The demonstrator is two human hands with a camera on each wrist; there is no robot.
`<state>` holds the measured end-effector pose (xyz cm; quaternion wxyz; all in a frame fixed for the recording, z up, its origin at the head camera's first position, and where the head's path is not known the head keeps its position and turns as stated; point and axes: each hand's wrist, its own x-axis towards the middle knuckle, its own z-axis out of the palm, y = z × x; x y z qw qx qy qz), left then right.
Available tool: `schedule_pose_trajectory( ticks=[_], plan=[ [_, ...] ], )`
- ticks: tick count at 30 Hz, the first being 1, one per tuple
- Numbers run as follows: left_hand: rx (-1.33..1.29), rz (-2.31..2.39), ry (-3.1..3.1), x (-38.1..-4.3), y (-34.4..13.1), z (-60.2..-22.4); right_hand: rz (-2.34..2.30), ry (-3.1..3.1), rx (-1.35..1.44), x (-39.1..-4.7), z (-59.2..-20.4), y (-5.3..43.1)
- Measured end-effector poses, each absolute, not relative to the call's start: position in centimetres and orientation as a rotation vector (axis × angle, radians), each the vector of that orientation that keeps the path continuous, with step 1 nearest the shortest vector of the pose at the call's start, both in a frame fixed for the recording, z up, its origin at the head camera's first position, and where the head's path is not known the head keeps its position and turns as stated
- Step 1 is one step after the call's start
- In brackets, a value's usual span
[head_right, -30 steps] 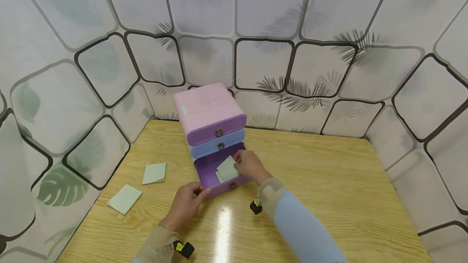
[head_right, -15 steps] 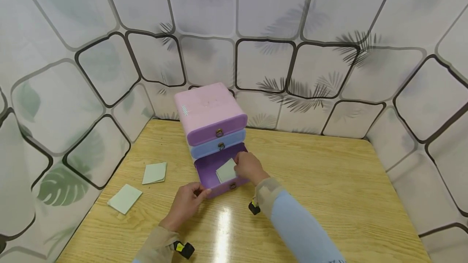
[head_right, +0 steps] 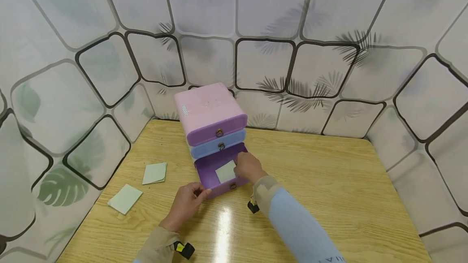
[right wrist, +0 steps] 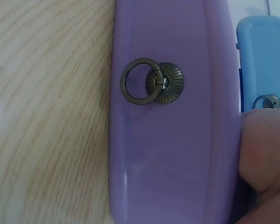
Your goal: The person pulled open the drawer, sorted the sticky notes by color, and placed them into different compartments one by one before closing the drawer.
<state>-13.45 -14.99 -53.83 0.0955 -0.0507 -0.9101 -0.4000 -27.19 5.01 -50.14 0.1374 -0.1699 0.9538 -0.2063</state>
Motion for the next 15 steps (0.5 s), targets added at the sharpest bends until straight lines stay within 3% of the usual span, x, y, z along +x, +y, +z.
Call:
schedule_pose_trajectory(
  ticks=[15],
  plan=[
    [-0.150,-1.181,-2.691,-13.46,-14.98,-53.78,-0.565,2.730,-0.486,-27.34,-50.20,5.00]
  ],
)
